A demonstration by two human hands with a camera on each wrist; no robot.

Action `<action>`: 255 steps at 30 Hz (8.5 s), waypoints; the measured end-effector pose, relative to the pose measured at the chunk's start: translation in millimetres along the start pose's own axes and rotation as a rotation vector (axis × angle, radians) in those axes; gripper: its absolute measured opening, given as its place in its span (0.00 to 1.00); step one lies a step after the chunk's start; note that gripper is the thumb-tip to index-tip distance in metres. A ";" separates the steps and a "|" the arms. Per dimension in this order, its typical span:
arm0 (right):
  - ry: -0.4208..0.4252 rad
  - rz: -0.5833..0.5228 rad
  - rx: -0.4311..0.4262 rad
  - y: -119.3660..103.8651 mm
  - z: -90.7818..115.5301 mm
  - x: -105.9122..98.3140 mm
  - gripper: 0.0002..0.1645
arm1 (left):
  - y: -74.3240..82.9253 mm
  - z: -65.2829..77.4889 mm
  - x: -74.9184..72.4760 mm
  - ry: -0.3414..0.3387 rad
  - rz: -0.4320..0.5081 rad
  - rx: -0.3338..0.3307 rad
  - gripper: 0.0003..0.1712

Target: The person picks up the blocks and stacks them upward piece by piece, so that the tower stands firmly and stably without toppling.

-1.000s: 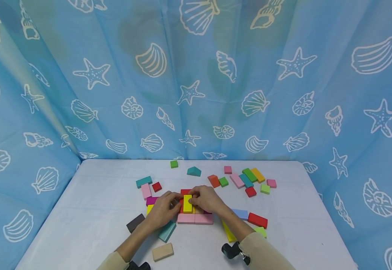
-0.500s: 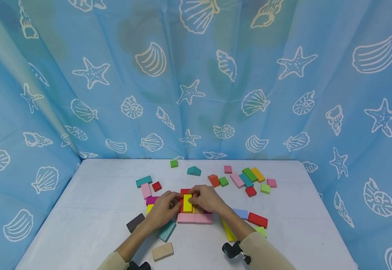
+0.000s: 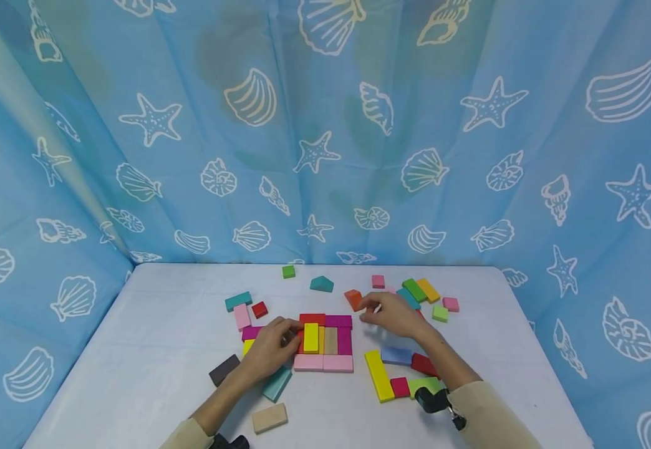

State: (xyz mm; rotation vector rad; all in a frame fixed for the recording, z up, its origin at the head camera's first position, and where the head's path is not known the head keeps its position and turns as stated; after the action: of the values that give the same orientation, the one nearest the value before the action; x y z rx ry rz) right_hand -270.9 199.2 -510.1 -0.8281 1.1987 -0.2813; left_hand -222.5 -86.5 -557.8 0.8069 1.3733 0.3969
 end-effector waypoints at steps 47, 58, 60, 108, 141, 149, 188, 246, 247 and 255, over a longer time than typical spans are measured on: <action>0.079 -0.099 0.111 0.1 1.8 21.4 0.41 | -2.9 -0.5 2.8 -0.004 -0.003 0.003 0.21; 0.033 -0.230 0.098 -12.4 0.5 43.4 0.23 | -1.6 -0.2 2.0 0.002 -0.012 0.005 0.21; 0.025 -0.239 0.113 -14.9 0.5 47.5 0.23 | -1.7 -0.2 2.1 0.001 -0.010 0.004 0.21; 0.018 -0.133 0.149 -17.1 -4.2 46.8 0.16 | -1.8 1.1 2.1 0.007 -0.010 0.013 0.21; -0.074 0.494 0.089 5.2 46.8 38.9 0.28 | -0.5 1.5 2.0 0.010 -0.014 0.018 0.22; 0.117 0.367 0.064 -7.2 34.1 24.4 0.35 | -0.5 1.5 1.5 0.009 -0.018 0.012 0.22; 0.068 0.401 -0.162 -68.6 -11.9 75.8 0.30 | -2.8 0.8 2.7 0.000 -0.012 0.024 0.19; -0.075 0.362 0.018 -6.2 20.4 51.2 0.67 | 0.0 1.4 0.2 0.000 -0.027 0.010 0.22; -0.073 0.368 0.018 -6.4 20.6 51.6 0.67 | 0.2 1.2 -0.3 -0.001 -0.021 0.011 0.22; -0.086 0.363 0.023 -5.5 21.6 53.9 0.67 | -0.4 0.7 -1.0 -0.021 0.003 0.007 0.20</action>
State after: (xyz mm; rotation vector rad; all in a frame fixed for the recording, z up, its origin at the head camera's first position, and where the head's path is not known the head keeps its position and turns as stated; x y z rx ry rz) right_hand -230.2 172.1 -541.9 -0.5827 1.2366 0.0367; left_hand -222.1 -87.6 -557.4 0.8169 1.3549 0.3847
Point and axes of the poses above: each hand's wrist, its own z-axis away from the middle knuckle, its own x-axis out of the palm, y = z × x, the point moved 4 cm from there along -z, towards the middle knuckle, and after that the axes turned 3 degrees about -x, right-handed, at the moved point
